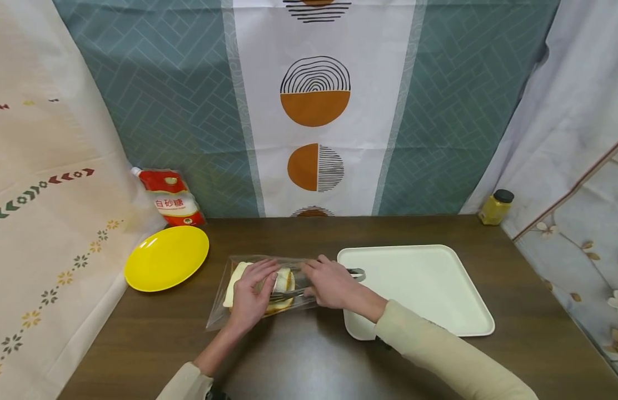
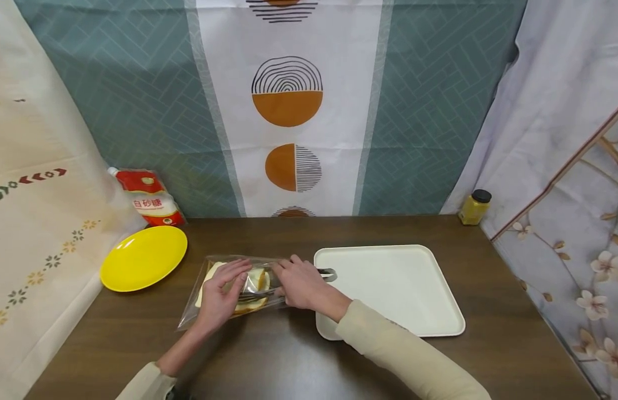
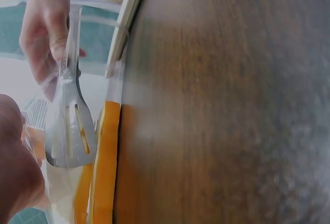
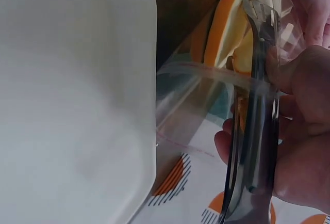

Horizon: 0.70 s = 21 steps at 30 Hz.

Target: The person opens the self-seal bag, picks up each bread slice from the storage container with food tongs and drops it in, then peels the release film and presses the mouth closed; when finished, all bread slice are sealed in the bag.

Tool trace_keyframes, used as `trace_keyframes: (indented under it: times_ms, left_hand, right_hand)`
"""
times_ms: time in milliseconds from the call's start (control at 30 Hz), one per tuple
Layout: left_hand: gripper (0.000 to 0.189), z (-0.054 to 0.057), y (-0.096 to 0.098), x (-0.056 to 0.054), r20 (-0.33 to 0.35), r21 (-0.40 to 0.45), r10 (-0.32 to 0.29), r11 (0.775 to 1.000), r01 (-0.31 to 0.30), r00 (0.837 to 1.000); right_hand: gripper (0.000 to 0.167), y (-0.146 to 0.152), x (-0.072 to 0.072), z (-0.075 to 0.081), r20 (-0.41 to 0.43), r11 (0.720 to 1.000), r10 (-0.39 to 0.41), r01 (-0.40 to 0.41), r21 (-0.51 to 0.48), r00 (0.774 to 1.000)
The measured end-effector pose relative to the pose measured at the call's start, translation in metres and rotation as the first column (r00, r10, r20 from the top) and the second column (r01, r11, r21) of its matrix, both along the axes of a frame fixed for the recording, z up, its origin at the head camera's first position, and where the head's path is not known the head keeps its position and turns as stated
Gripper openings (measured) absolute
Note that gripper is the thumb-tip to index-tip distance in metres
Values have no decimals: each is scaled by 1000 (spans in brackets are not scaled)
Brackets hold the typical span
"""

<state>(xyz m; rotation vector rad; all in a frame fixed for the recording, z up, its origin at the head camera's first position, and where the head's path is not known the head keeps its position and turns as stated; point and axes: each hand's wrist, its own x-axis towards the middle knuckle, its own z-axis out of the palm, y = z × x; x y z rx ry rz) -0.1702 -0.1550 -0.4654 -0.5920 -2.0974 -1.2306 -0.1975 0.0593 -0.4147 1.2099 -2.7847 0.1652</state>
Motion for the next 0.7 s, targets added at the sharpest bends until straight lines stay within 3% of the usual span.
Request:
trace_keyframes:
  times_ms: [167, 700]
  left_hand:
    - [17, -2, -1, -1, -25, 13, -3, 1000, 3, 1000]
    - [17, -2, -2, 0, -6, 14, -3, 1000, 3, 1000]
  right_hand:
    - [49, -1, -1, 4, 36, 1000, -5, 5, 3, 999]
    - [57, -2, -3, 5, 62, 1000, 11, -12, 3, 998]
